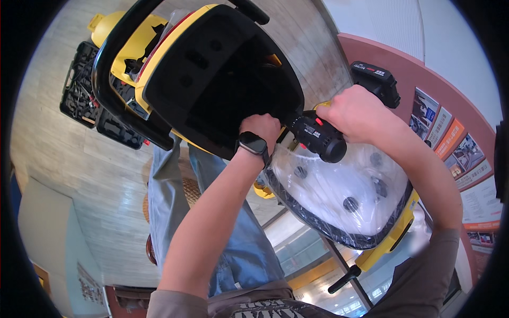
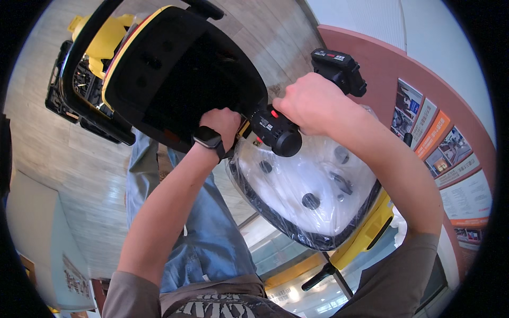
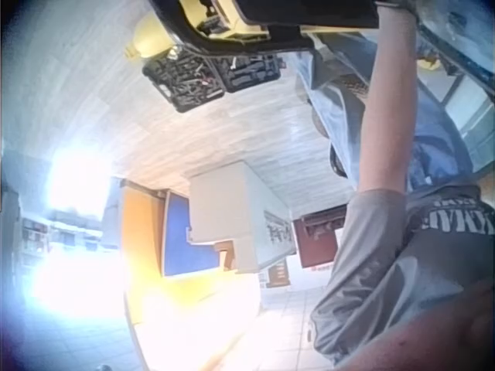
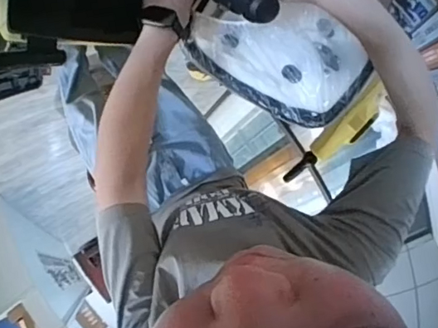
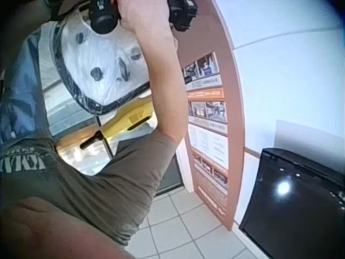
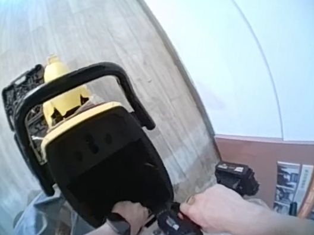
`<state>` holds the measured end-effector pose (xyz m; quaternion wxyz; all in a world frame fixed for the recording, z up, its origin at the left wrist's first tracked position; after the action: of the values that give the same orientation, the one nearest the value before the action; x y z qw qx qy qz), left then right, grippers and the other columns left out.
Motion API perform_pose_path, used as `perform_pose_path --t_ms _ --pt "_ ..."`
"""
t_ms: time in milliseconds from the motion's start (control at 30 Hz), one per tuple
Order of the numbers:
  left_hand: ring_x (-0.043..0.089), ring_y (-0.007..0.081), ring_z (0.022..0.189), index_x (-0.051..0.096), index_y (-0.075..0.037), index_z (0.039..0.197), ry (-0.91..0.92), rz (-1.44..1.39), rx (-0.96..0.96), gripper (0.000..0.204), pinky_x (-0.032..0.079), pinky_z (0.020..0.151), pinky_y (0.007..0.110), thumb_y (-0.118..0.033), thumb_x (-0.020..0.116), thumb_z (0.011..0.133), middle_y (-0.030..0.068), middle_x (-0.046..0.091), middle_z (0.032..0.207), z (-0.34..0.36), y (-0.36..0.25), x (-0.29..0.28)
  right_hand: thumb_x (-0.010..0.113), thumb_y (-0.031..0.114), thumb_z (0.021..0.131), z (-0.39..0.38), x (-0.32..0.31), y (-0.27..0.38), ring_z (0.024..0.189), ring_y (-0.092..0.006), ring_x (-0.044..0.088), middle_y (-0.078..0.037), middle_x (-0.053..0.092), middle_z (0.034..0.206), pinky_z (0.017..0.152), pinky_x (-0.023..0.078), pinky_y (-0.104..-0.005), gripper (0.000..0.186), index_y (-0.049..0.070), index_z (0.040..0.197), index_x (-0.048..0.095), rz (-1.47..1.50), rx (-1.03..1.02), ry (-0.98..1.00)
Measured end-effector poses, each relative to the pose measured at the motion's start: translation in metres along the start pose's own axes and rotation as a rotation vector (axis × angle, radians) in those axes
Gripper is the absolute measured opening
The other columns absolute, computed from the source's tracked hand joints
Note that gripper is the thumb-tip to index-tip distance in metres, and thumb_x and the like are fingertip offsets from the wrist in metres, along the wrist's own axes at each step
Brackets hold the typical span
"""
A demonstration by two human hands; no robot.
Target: Assembling or repairing a yellow scooter by attaching panels and screws using a power drill.
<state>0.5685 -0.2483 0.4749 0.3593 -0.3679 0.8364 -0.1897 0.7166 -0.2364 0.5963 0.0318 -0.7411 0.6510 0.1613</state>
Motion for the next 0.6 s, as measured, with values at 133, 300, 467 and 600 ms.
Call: perform_pose_path --t_ms 133,300,467,600 --pt "0.072 0.0257 0.09 0.075 -0.011 0.093 -0.023 0.001 -0.089 0.015 0.059 0.072 0.035 -0.009 0.061 0.087 0.0087 0.073 0.093 -0.011 0.011 -0.014 0.071 0.013 0.072 0.003 0.012 -0.001 0.072 -0.0285 0.07 -0.01 0.069 0.073 0.066 0.054 -0.0387 0.021 0.01 0.093 0.067 -0.03 -0.008 0.017" --pt "0.069 0.0249 0.089 0.071 -0.007 0.094 -0.109 0.145 -0.215 0.015 0.054 0.076 0.037 -0.01 0.059 0.086 0.0106 0.071 0.092 -0.031 0.007 -0.013 0.068 0.013 0.076 0.009 0.013 0.002 0.069 -0.0289 0.07 -0.009 0.068 0.069 0.064 0.054 -0.038 0.016 0.01 0.092 0.066 -0.076 -0.021 -0.052" --pt "0.064 0.0255 0.087 0.065 -0.008 0.097 -0.185 -0.145 0.047 0.022 0.047 0.079 0.039 -0.024 0.06 0.085 0.0093 0.067 0.088 -0.073 -0.029 -0.005 0.068 0.012 0.074 0.008 0.018 -0.001 0.069 -0.0299 0.069 -0.01 0.066 0.067 0.064 0.053 -0.0393 0.017 0.01 0.09 0.065 -0.05 -0.05 -0.109" --pt "0.059 0.0259 0.088 0.061 -0.011 0.099 -0.418 -0.267 0.108 0.028 0.047 0.075 0.039 -0.034 0.064 0.084 0.0088 0.061 0.088 -0.088 -0.027 0.002 0.068 0.013 0.075 0.009 0.015 -0.001 0.071 -0.0296 0.07 -0.01 0.068 0.069 0.065 0.054 -0.0384 0.016 0.01 0.09 0.066 -0.058 -0.037 -0.096"
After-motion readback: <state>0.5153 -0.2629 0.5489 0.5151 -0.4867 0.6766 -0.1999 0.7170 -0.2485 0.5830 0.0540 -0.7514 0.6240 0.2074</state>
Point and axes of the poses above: each hand's wrist, its own z-axis towards the middle knuckle, its own x-axis out of the palm, y = z × x, the point moved 4 cm from there along z, towards the middle knuckle
